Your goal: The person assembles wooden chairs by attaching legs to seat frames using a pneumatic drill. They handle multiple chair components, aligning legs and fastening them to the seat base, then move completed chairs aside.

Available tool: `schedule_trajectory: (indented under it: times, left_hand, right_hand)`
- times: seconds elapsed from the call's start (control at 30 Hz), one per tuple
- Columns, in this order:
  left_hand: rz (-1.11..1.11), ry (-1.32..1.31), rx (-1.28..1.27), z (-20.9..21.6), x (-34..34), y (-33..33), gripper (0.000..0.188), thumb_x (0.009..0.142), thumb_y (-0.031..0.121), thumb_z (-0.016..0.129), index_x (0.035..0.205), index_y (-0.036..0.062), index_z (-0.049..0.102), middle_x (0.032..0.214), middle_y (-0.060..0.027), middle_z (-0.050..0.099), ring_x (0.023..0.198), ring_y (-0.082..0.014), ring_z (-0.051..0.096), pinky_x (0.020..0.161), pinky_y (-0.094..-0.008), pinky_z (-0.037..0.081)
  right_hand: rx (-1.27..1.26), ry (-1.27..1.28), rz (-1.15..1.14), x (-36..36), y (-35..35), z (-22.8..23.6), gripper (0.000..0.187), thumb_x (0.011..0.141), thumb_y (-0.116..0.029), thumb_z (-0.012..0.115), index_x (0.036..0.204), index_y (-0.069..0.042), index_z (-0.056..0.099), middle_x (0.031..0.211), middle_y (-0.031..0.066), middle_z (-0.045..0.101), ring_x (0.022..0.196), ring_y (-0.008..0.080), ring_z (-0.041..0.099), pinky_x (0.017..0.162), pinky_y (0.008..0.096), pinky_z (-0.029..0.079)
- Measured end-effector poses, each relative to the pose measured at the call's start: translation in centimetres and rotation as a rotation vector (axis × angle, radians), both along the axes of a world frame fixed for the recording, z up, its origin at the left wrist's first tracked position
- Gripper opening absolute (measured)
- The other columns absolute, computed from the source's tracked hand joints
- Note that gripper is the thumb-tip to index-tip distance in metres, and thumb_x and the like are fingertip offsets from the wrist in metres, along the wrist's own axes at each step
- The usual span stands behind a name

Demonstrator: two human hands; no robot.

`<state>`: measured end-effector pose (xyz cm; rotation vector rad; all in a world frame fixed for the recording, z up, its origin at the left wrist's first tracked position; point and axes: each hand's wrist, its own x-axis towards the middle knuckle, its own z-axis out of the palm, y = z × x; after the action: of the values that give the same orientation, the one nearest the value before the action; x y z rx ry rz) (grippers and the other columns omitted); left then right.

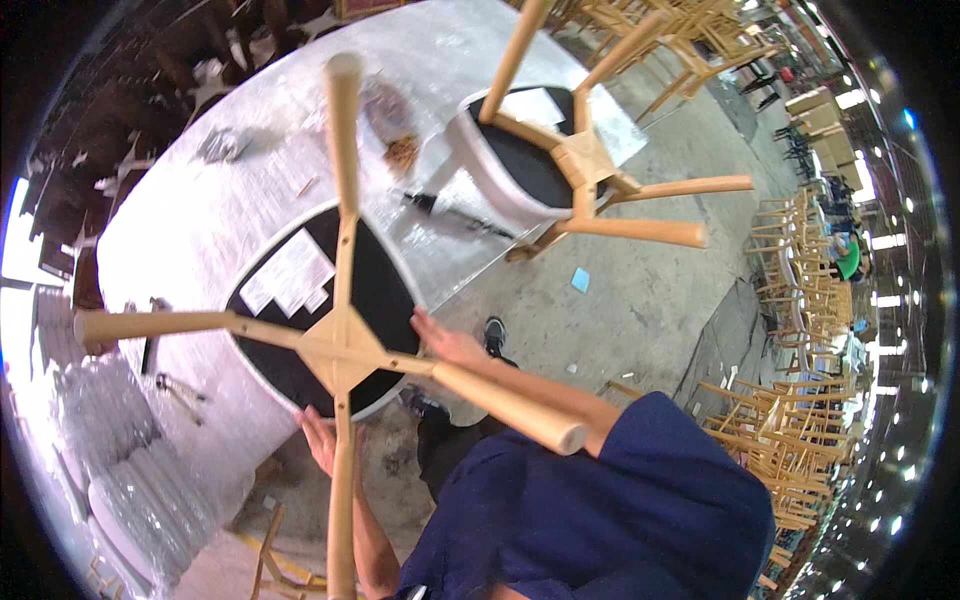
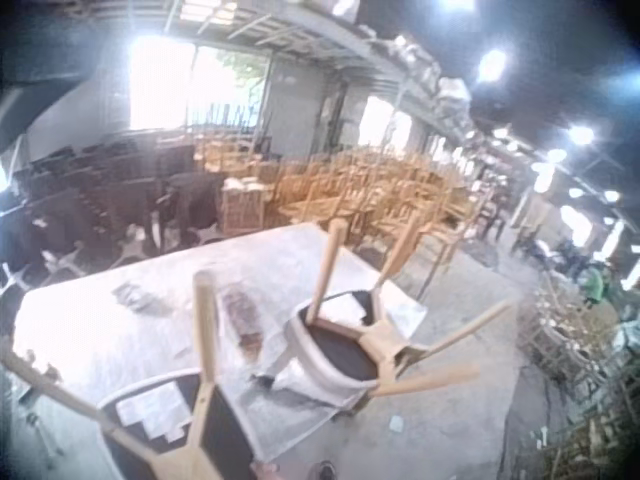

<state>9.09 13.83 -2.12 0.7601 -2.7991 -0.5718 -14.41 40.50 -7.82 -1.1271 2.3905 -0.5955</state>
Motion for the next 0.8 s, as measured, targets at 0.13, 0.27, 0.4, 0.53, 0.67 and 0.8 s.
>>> schedule_trajectory:
  times: [0.13,0.27,0.4,0.53,0.67,0.8]
  left_hand:
    - [0.409,0.172,0.656,0.1,-3.6,7.7,0.074,0.098,0.016,0.087,0.16,-0.0038,0.052,0.146,-0.0206,0.069,0.122,-0.0312,0.073,0.099,-0.047,0.063]
    - [0.357,-0.18,0.701,0.5,-6.3,18.2,0.042,0.098,0.016,0.086,0.134,-0.0034,0.076,0.113,-0.0193,0.083,0.105,-0.0284,0.078,0.097,-0.0458,0.062]
    - [0.283,-0.002,0.65,-1.7,-18.9,32.0,0.027,0.101,0.015,0.083,0.12,-0.0046,0.081,0.105,-0.0162,0.084,0.098,-0.0224,0.079,0.09,-0.0374,0.063]
    - [0.166,0.186,0.679,-3.8,-33.7,40.6,0.031,0.106,0.018,0.08,0.126,-0.0052,0.078,0.107,-0.0148,0.084,0.099,-0.0206,0.08,0.094,-0.0362,0.062]
    - [0.502,0.403,0.954,-3.3,-49.3,40.1,0.048,0.109,0.033,0.078,0.14,-0.0036,0.07,0.12,-0.0174,0.08,0.104,-0.022,0.076,0.093,-0.0381,0.061]
    - [0.67,0.277,0.714,-4.6,-54.5,44.7,0.05,0.109,0.036,0.079,0.14,-0.002,0.069,0.121,-0.0148,0.079,0.101,-0.0229,0.075,0.088,-0.0374,0.061]
  right_hand:
    - [-0.142,0.05,0.052,-2.3,3.7,-0.3,0.094,0.096,-0.028,0.076,0.177,-0.013,0.031,0.189,0.0171,0.018,0.119,0.0463,0.074,0.096,0.0515,0.064]
    - [-0.195,-0.263,-0.004,-6.3,11.0,-2.6,0.075,0.093,-0.035,0.083,0.16,-0.009,0.06,0.157,0.0236,0.066,0.121,0.0467,0.074,0.105,0.0534,0.06]
    - [0.068,-0.448,-0.164,-14.0,29.8,-6.6,0.069,0.091,-0.042,0.086,0.147,-0.003,0.071,0.137,0.0224,0.078,0.121,0.0376,0.077,0.107,0.0491,0.06]
    - [-0.239,-0.762,-1.06,-24.9,47.6,-8.0,0.037,0.095,-0.02,0.086,0.127,-0.004,0.076,0.103,0.0108,0.082,0.083,0.0249,0.079,0.072,0.0383,0.064]
    - [-0.597,-1.108,-1.439,-37.8,54.7,-3.3,0.044,0.114,-0.041,0.061,0.137,-0.005,0.07,0.123,0.0165,0.078,0.104,0.03,0.079,0.088,0.0483,0.067]
    - [-0.539,-1.641,-1.049,-46.6,56.1,1.3,0.048,0.115,-0.04,0.056,0.142,-0.001,0.067,0.133,0.0197,0.074,0.117,0.0372,0.077,0.103,0.0565,0.065]
